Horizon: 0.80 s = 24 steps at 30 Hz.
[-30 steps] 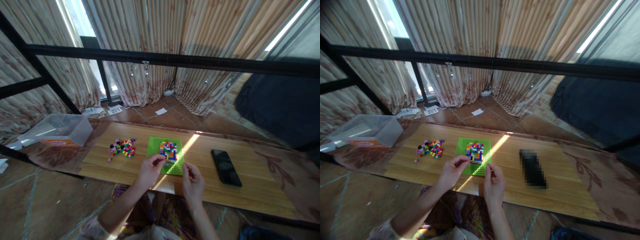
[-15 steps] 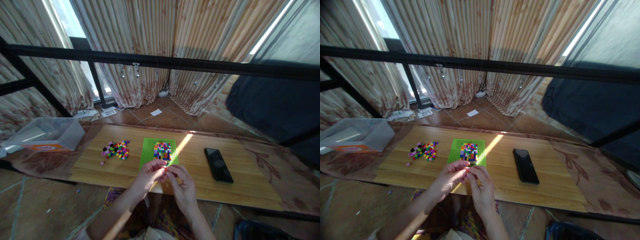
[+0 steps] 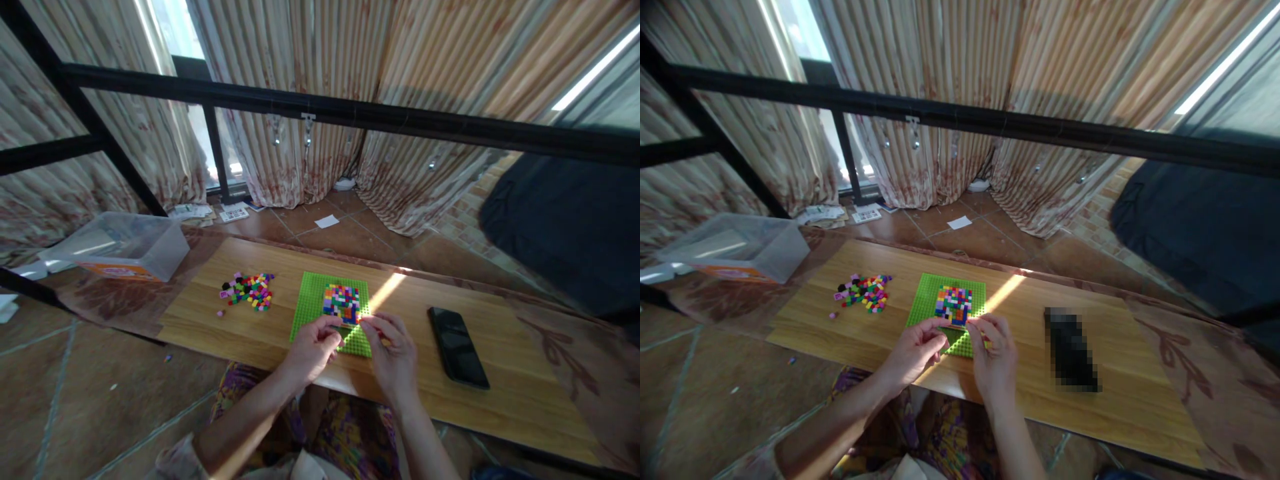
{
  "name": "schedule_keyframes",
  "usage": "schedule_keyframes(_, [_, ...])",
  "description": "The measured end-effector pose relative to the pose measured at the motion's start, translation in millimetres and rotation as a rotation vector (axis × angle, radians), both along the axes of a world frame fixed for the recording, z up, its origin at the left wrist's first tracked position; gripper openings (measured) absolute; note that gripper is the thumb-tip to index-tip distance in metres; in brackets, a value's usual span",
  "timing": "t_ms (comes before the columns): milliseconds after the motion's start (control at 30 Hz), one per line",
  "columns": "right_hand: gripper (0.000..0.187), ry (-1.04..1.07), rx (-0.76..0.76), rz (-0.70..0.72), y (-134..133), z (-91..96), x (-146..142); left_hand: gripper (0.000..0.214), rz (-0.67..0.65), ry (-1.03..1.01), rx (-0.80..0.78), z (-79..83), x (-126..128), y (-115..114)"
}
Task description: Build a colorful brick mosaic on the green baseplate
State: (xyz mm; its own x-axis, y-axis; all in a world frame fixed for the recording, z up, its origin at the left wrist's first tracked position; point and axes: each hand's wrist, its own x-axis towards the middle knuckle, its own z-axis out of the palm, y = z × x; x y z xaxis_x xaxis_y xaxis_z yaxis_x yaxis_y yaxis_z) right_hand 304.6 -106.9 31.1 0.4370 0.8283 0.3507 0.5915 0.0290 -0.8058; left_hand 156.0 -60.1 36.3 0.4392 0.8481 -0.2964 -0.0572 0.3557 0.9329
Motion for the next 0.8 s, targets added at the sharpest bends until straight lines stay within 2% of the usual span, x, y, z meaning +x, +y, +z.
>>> schedule_keyframes(200, [0.027, -0.197, -0.029, 0.035, 31, -5.2, 9, 0.045, -0.134, 0.164, 0.293, -14.2, 7, 13])
schedule_keyframes(400, [0.027, -0.291, -0.112, -0.027, 39, -11.1, 7, 0.052, -0.26, 0.281, 0.447, -15.9, 16, 22])
schedule_keyframes(567, [0.025, -0.155, -0.157, -0.09, 42, -11.8, 6, 0.051, -0.297, 0.287, 0.469, -14.5, 22, 27])
schedule_keyframes(800, [0.033, 0.249, -0.185, -0.215, 43, -13.5, 9, 0.056, -0.283, 0.288, 0.369, -12.6, 26, 26])
